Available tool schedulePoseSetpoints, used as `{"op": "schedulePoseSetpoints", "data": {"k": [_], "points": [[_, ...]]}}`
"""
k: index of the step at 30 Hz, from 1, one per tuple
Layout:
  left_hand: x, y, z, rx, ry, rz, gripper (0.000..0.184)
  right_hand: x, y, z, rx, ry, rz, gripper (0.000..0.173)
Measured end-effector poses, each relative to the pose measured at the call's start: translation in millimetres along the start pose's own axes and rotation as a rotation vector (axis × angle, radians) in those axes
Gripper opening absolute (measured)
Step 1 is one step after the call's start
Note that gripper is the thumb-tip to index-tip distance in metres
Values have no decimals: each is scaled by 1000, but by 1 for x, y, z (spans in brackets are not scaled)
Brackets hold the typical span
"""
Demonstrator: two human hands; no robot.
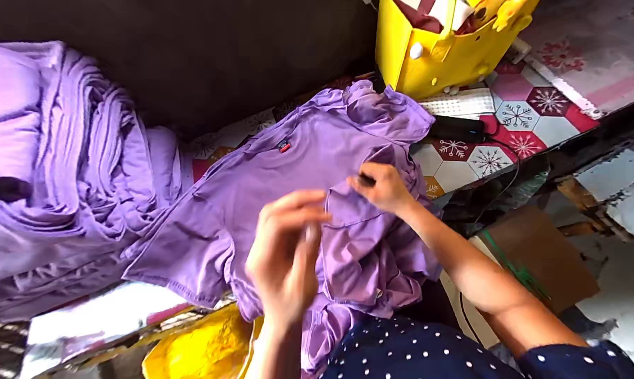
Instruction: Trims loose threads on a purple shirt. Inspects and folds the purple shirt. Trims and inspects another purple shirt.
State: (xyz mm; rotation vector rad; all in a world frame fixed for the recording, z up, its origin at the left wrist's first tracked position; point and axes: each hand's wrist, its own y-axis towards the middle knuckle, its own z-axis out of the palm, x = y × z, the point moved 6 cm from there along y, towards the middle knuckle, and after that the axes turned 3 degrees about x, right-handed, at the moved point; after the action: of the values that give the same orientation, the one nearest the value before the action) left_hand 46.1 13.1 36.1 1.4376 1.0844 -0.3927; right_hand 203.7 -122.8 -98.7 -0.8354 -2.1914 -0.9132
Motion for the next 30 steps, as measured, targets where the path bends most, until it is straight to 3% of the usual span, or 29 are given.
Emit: {"op": "schedulePoseSetpoints", "data": {"k": [4, 6, 9, 11, 14, 16, 18, 20, 22, 24, 27, 30], "points": [[106, -14, 52, 391, 90, -648, 35, 50, -80, -2, 128, 44, -347, 23], [123, -30, 82, 532, 22, -760, 37, 56, -111, -4, 152, 31, -386, 22], [120, -49, 108, 470, -101, -701, 17, 53, -142, -11, 147, 36, -369, 23], [107, -54, 115, 430, -207, -692, 21, 51, -150, -17, 128, 28, -360, 24], [94, -58, 124, 505, -257, -738, 38, 54, -153, -21, 125, -3, -408, 25], [95, -56, 130, 515, -174, -722, 25, 58, -155, -21, 147, -4, -452, 25], [99, -55, 130, 398, -163, -687, 6, 60, -159, -26, 115, 26, -421, 25], [96, -53, 123, 263, -226, -670, 5, 53, -162, -42, -79, 91, -180, 27], [88, -53, 119, 192, -239, -620, 6, 41, -161, -57, -337, 97, 154, 47], [77, -56, 121, 179, -170, -482, 5, 33, -154, -59, -403, 86, 391, 54], [64, -58, 122, 155, -12, -261, 4, 25, -144, -56, -381, 90, 471, 24], [65, -59, 108, 136, -32, -260, 3, 18, -142, -73, -247, 341, 388, 11]]}}
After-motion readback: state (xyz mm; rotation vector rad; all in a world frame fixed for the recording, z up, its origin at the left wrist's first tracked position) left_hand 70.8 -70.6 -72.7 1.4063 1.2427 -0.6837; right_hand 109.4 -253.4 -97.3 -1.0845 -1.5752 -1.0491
